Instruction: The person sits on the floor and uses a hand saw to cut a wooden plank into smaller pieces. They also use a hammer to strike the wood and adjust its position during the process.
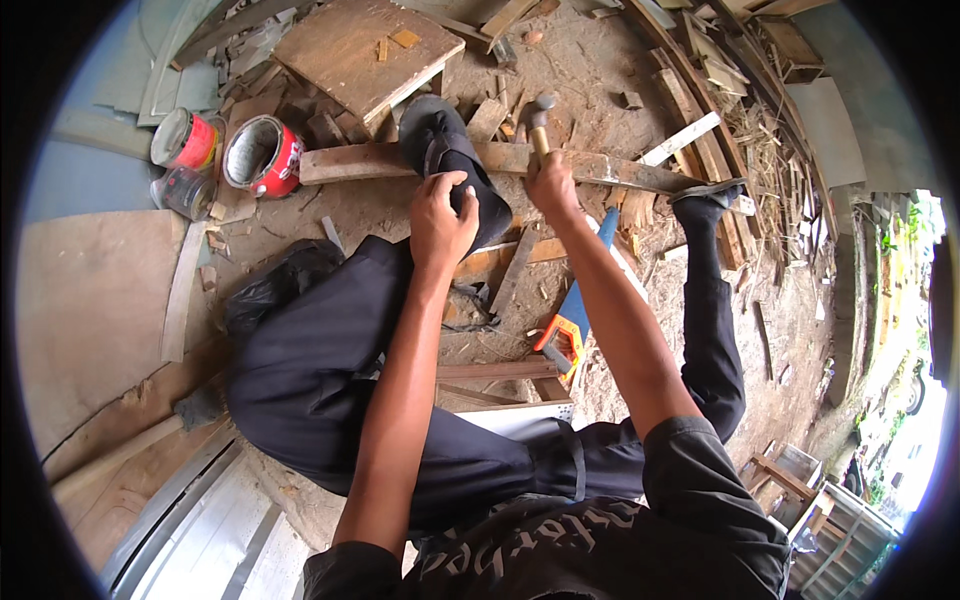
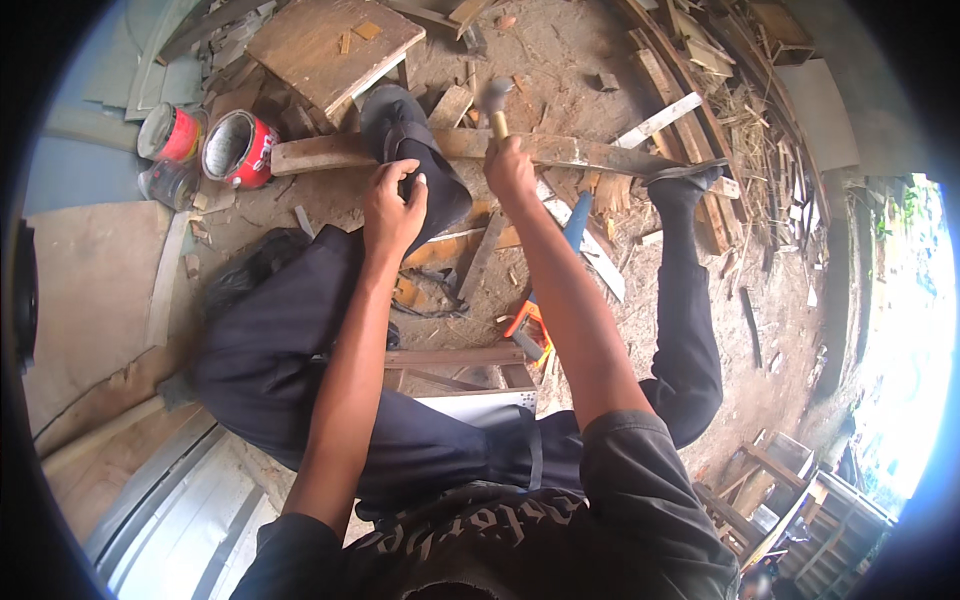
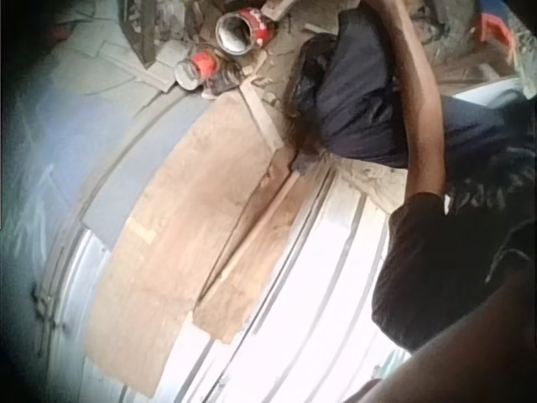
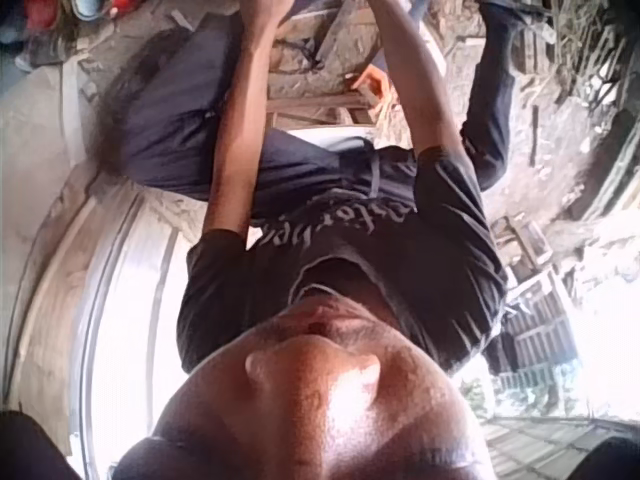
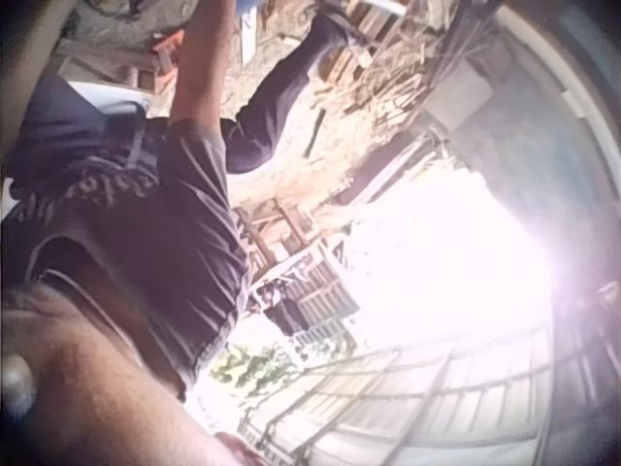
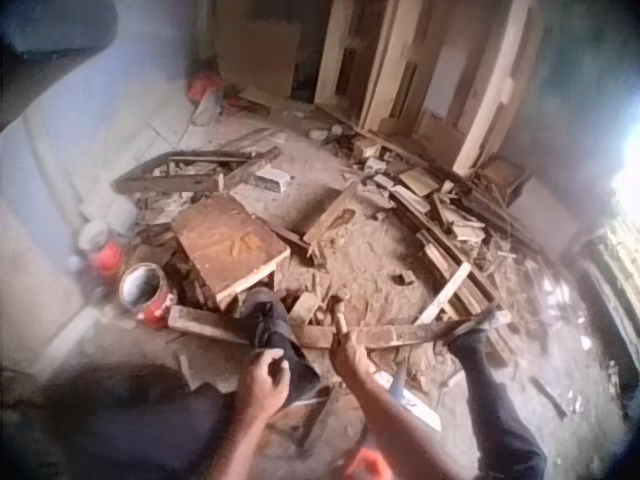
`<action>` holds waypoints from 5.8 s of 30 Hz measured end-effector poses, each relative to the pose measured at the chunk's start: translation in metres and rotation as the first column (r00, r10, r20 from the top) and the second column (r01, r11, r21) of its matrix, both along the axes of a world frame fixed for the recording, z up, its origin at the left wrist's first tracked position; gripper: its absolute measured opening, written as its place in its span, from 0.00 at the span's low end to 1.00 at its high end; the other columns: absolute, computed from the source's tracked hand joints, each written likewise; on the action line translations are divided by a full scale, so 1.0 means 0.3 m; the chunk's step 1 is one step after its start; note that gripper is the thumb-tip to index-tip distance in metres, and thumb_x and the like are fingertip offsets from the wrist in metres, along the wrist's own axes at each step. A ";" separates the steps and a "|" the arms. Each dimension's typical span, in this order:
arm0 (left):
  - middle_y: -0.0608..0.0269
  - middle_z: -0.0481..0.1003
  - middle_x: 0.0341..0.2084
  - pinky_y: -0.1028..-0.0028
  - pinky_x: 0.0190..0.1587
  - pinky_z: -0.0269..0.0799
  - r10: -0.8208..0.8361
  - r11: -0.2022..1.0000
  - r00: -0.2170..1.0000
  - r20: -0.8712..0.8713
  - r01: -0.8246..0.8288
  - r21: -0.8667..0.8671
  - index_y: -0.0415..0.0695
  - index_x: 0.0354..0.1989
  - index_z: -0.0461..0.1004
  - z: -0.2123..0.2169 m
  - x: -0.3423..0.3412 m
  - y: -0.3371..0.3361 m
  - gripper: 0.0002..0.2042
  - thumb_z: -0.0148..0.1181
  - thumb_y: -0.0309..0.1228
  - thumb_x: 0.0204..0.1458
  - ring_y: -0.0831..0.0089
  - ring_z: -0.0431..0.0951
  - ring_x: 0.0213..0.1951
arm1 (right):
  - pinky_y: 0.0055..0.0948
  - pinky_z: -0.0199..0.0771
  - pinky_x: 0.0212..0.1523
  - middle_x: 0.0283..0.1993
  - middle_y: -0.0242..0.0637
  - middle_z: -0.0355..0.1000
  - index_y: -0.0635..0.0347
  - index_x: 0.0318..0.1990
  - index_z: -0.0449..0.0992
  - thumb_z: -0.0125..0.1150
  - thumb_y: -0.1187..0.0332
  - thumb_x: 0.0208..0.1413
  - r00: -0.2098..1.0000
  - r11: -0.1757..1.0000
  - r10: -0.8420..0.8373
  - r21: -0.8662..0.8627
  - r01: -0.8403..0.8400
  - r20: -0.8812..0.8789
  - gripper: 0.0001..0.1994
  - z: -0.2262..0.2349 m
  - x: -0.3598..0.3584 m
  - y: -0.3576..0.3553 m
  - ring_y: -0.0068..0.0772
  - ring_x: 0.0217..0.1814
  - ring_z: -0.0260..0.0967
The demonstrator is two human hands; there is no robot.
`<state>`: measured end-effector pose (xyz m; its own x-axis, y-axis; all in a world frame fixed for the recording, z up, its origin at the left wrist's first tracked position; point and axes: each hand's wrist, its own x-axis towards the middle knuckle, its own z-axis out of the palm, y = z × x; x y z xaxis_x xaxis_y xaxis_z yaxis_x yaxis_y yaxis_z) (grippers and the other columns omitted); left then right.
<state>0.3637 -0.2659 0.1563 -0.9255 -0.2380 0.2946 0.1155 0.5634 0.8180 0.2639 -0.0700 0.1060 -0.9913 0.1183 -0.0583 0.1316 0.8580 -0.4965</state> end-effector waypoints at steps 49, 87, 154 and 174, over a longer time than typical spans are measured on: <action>0.55 0.79 0.41 0.60 0.51 0.73 -0.045 0.993 0.998 0.041 0.049 -0.111 0.42 0.42 0.78 0.004 -0.004 0.032 0.09 0.62 0.29 0.53 0.55 0.79 0.46 | 0.62 0.68 0.28 0.28 0.68 0.73 0.63 0.43 0.61 0.56 0.61 0.67 0.952 0.887 -0.176 -0.459 0.044 -0.250 0.14 -0.211 0.159 -0.043 0.76 0.32 0.71; 0.54 0.79 0.39 0.62 0.49 0.74 -0.184 0.976 0.982 -0.038 0.178 -0.126 0.39 0.43 0.78 0.000 0.008 0.093 0.10 0.61 0.29 0.54 0.57 0.79 0.44 | 0.54 0.77 0.37 0.35 0.65 0.77 0.73 0.28 0.75 0.61 0.52 0.60 0.982 0.940 0.094 -0.341 -0.033 0.164 0.25 -0.429 0.921 0.247 0.67 0.40 0.76; 0.58 0.82 0.38 0.72 0.41 0.76 -0.230 0.797 0.972 -0.047 0.216 0.564 0.37 0.48 0.77 -0.055 0.170 0.283 0.10 0.57 0.28 0.62 0.73 0.81 0.37 | 0.48 0.68 0.28 0.20 0.55 0.70 0.68 0.28 0.78 0.61 0.47 0.62 0.843 0.801 -0.491 -0.494 0.338 -0.220 0.27 0.374 0.872 0.156 0.54 0.21 0.71; 0.47 0.81 0.39 0.60 0.50 0.75 -0.378 0.852 0.843 0.383 0.478 -0.211 0.39 0.43 0.79 0.004 -0.070 0.364 0.14 0.64 0.35 0.52 0.52 0.81 0.45 | 0.50 0.73 0.39 0.29 0.67 0.74 0.76 0.35 0.76 0.61 0.55 0.54 0.902 0.599 -0.408 -0.705 0.380 0.139 0.23 0.327 0.774 0.253 0.66 0.39 0.77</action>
